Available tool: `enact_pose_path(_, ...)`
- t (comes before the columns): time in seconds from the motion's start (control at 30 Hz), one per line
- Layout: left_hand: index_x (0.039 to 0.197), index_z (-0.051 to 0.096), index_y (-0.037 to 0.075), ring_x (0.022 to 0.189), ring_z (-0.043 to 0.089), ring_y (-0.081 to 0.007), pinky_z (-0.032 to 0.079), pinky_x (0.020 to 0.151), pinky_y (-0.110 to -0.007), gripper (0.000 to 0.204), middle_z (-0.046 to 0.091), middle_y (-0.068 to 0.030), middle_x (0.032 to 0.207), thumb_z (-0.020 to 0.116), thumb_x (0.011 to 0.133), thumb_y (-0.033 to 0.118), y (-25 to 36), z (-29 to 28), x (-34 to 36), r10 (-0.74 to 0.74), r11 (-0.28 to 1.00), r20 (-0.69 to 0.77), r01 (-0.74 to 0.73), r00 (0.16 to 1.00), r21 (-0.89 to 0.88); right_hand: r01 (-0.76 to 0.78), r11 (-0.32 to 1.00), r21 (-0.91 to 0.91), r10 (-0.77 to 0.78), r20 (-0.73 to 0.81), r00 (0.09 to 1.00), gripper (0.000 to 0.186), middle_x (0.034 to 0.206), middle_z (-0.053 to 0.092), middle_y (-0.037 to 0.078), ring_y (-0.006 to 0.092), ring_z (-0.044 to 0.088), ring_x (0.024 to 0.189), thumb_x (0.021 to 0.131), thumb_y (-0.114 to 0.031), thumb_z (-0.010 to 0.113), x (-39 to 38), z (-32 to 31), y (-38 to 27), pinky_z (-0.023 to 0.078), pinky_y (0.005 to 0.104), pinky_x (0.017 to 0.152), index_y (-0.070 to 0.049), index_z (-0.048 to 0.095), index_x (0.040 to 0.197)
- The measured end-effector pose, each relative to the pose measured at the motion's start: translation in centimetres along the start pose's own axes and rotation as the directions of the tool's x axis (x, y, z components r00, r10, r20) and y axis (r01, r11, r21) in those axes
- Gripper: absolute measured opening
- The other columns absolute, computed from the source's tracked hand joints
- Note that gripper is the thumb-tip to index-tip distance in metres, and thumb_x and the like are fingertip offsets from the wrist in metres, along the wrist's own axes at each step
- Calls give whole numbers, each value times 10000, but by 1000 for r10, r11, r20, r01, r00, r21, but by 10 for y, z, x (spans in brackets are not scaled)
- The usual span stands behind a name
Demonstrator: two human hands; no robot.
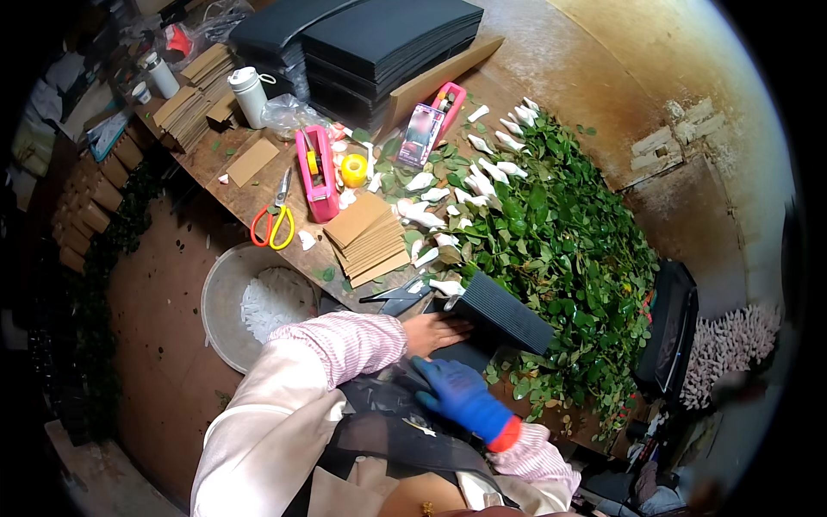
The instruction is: The person places white flowers and green leaves into a black plastic tray, arranging them by hand. The person then closes the tray and sets it aside.
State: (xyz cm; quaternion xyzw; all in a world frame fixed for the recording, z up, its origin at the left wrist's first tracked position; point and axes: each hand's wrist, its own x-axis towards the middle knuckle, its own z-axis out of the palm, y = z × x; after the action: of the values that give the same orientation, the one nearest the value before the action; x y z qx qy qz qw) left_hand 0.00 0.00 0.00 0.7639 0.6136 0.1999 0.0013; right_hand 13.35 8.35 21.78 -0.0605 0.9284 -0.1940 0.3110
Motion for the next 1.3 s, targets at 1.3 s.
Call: enact_pose_path(1.3,1427,607,-8,1508,428,-387,206,1315,-547,657,558,-217,1531,626,978,471,-1,-92,-27,-161,986,321,139,933,91,-187,265,946,341,89,936,278,881,718,79,141,690,738,1061,-244,691,32,76,124,591,312,675,34,680,1049)
